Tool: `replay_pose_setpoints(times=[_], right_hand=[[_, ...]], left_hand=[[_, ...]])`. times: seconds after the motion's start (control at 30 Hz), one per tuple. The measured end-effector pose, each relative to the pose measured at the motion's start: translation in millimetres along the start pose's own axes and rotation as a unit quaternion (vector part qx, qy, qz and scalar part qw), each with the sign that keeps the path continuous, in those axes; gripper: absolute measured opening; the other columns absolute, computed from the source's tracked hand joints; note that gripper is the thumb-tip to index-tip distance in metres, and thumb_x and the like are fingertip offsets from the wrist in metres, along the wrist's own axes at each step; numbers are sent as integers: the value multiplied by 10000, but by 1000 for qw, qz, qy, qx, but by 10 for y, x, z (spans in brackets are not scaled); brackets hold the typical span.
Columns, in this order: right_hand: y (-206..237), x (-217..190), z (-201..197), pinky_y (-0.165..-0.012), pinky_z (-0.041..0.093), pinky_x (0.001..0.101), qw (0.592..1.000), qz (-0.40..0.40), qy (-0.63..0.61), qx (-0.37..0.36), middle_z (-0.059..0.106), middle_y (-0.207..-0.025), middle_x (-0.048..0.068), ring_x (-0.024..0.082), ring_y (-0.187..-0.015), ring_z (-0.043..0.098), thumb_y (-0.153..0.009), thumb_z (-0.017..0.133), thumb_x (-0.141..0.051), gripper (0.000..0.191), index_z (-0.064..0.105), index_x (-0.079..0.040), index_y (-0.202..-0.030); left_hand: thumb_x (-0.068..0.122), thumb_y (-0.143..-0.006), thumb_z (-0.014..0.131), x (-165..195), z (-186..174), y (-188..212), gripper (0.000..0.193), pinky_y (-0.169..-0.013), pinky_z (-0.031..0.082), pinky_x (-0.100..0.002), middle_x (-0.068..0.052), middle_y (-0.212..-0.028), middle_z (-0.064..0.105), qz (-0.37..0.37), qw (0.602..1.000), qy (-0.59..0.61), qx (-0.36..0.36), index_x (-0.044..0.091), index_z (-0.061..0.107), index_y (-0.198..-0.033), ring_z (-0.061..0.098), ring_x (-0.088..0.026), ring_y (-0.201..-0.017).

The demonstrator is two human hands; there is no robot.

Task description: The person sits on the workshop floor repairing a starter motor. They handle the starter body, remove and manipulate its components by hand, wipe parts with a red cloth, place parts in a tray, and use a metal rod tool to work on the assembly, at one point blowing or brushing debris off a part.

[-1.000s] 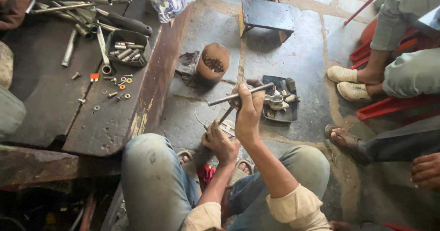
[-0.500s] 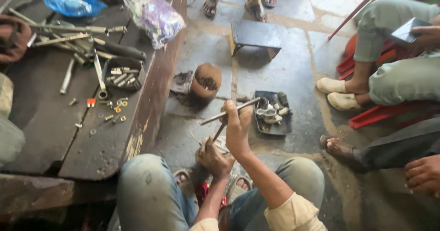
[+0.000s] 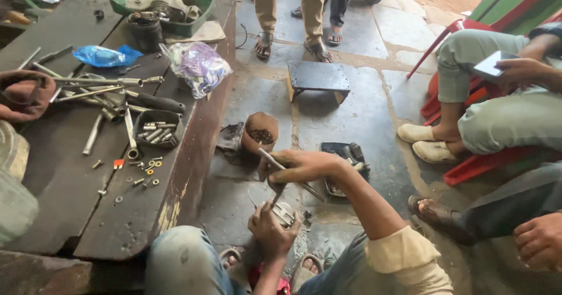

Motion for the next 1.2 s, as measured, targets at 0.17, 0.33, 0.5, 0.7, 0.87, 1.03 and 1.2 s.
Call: replay_pose_setpoints(times=[0.17, 0.33, 0.5, 0.7, 0.87, 1.03, 1.2], right_hand=[[35, -256, 110, -1040, 386, 584, 711, 47, 635, 299, 741, -1137, 26, 221, -1160, 610, -919, 669, -182, 281, 654, -180, -1199], [472, -179, 513, -1185, 307, 552, 505, -143, 660, 537, 688, -1406, 28, 269, -1358, 526, -978, 637, -252, 142, 554, -149, -927], [509, 36, 561, -1256, 71, 551, 645, -146, 451, 600, 403, -1584, 198, 418, -1528, 271, -991, 676, -432, 383, 698, -141, -1239], [651, 204, 681, -950, 432, 364, 704, -185, 176, 662, 380, -1570, 245, 335, -1360, 517, -906, 579, -78, 443, 598, -73, -1348], [543, 667, 719, -641, 509, 265, 730, -118, 16, 673, 741, -1112, 155, 111, -727, 636, -1027, 504, -60, 337, 636, -21, -1334], [340, 1129, 236, -508, 366, 252, 797, -11, -198, 571, 505, -590, 23, 71, -524, 461, -1184, 485, -312, 446, 665, -18, -901], [301, 1012, 154, -427, 346, 256, 731, -47, -356, 580, 503, -584, -9, 96, -479, 450, -1046, 516, -294, 255, 599, -75, -1145]], left_hand=[[548, -618, 837, -8, 76, -13, 834, -1012, 383, -537, -174, -1178, 640, -30, 999, -21, -5, 4, 602, -1205, 570, -346, -1168], [559, -650, 834, -53, 176, 99, 826, -1023, 386, -555, -176, -1242, 634, -20, 1000, 2, 4, 42, 607, -1252, 563, -355, -1184], [548, -660, 828, -123, 331, 189, 819, -1027, 385, -557, -176, -1253, 632, -17, 999, -28, -9, 40, 600, -1260, 561, -357, -1195], [535, -671, 820, -145, 398, 211, 811, -1032, 383, -558, -177, -1266, 631, -14, 999, -50, -9, 36, 592, -1269, 559, -360, -1210], [524, -681, 813, -191, 377, 236, 805, -1035, 382, -559, -177, -1277, 630, -10, 999, -52, -10, 34, 585, -1277, 557, -362, -1222], [514, -691, 807, -141, 319, 202, 798, -1039, 380, -560, -177, -1287, 628, -14, 998, -53, -16, 31, 578, -1284, 555, -365, -1234], [496, -706, 741, -10, 210, 95, 750, -992, 386, -557, -178, -1214, 628, 0, 1000, 11, 16, 12, 570, -1252, 570, -365, -1182]])
Point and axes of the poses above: each hand's wrist, its own y-axis away from the middle knuckle, its own z-axis out of the palm, x = y × z, the point moved 8 cm from there along -y, towards the middle knuckle
